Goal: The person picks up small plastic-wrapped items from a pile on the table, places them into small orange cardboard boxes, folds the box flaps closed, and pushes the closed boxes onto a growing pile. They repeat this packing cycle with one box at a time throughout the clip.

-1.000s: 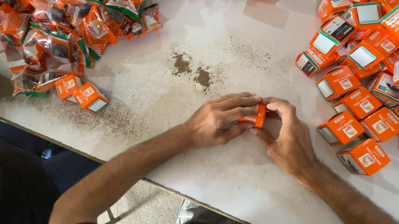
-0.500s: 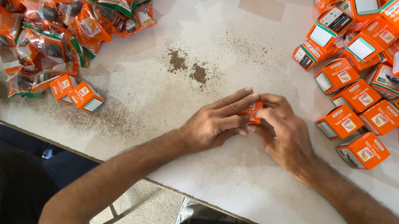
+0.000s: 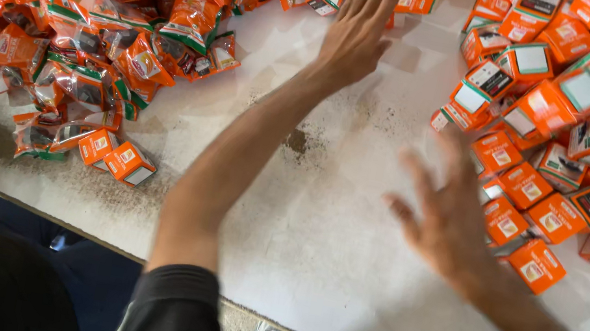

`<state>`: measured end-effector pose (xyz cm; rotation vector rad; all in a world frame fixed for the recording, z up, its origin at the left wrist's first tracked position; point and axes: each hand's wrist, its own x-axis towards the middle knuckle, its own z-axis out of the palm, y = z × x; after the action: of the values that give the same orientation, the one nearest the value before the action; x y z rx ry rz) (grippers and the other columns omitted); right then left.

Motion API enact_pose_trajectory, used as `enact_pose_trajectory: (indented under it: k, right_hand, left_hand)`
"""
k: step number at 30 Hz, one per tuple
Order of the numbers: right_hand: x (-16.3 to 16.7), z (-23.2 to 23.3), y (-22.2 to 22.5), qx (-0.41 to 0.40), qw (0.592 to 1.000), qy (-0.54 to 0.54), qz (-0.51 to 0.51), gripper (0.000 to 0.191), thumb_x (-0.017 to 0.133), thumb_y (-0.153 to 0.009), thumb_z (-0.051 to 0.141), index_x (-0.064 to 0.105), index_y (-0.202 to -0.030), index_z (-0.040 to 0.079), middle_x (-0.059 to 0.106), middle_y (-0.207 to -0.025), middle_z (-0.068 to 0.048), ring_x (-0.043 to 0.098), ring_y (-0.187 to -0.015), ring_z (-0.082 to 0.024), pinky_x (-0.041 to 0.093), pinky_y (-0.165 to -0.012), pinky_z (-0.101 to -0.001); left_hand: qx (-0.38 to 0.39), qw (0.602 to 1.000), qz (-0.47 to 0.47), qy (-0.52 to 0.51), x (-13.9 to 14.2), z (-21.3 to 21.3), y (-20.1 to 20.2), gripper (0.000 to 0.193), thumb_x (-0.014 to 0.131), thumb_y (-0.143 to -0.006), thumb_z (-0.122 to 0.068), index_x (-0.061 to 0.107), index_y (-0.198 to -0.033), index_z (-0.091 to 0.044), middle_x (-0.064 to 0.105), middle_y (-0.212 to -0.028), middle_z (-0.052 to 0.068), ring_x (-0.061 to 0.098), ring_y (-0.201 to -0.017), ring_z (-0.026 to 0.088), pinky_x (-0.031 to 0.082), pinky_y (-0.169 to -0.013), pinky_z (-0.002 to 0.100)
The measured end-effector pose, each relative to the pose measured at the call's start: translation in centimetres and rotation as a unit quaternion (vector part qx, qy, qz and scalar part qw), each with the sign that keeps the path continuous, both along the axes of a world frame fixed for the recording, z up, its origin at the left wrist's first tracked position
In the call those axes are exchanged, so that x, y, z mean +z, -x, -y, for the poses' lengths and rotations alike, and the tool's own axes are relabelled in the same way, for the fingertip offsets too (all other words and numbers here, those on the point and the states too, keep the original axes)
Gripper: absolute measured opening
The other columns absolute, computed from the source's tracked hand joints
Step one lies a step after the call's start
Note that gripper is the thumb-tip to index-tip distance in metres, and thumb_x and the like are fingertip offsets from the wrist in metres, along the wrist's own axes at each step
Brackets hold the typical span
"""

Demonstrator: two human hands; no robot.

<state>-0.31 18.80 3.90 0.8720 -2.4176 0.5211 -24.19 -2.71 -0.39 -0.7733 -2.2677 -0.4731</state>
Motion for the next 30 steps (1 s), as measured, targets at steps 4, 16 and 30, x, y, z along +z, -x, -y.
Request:
enact_pose_trajectory:
  k: [4, 16, 30]
  right_hand:
    - [-4.1, 1.0, -0.5, 0.044, 0.988, 0.082, 0.122, 0.065, 0.076, -0.088, 0.026, 0.046, -0.141, 0.005, 0.042, -0.153, -0.022, 0.042, -0.143, -0.041, 0.039, -0.118, -0.0534]
    - [-5.9, 1.0, 0.6, 0.026, 0.884, 0.330, 0.331, 0.057, 0.075, -0.094, 0.025, 0.048, -0.139, 0.002, 0.060, -0.125, -0.009, 0.061, -0.116, -0.018, 0.049, -0.103, -0.0350]
    - [-4.7, 1.1, 0.4, 0.070, 0.967, 0.140, 0.202, 0.061, 0.072, -0.089, 0.018, 0.043, -0.137, -0.007, 0.054, -0.135, -0.026, 0.053, -0.125, -0.040, 0.043, -0.103, -0.0481]
  left_hand:
    - [0.052, 0.994, 0.081, 0.042, 0.3, -1.9, 3.1, 0.070, 0.077, -0.083, -0.019, 0.041, -0.142, -0.005, 0.050, -0.144, 0.016, 0.049, -0.134, 0.040, 0.041, -0.107, 0.056]
    - [-0.073, 0.980, 0.164, -0.088, 3.8, 3.7, -5.1, 0.030, 0.068, -0.090, -0.003, 0.068, -0.120, -0.007, 0.070, -0.108, 0.014, 0.066, -0.102, 0.034, 0.054, -0.092, 0.047]
    - [0.019, 0.987, 0.112, 0.110, 1.8, 9.5, -3.7, 0.040, 0.079, -0.087, -0.012, 0.057, -0.120, -0.004, 0.067, -0.100, 0.017, 0.068, -0.086, 0.040, 0.053, -0.069, 0.052]
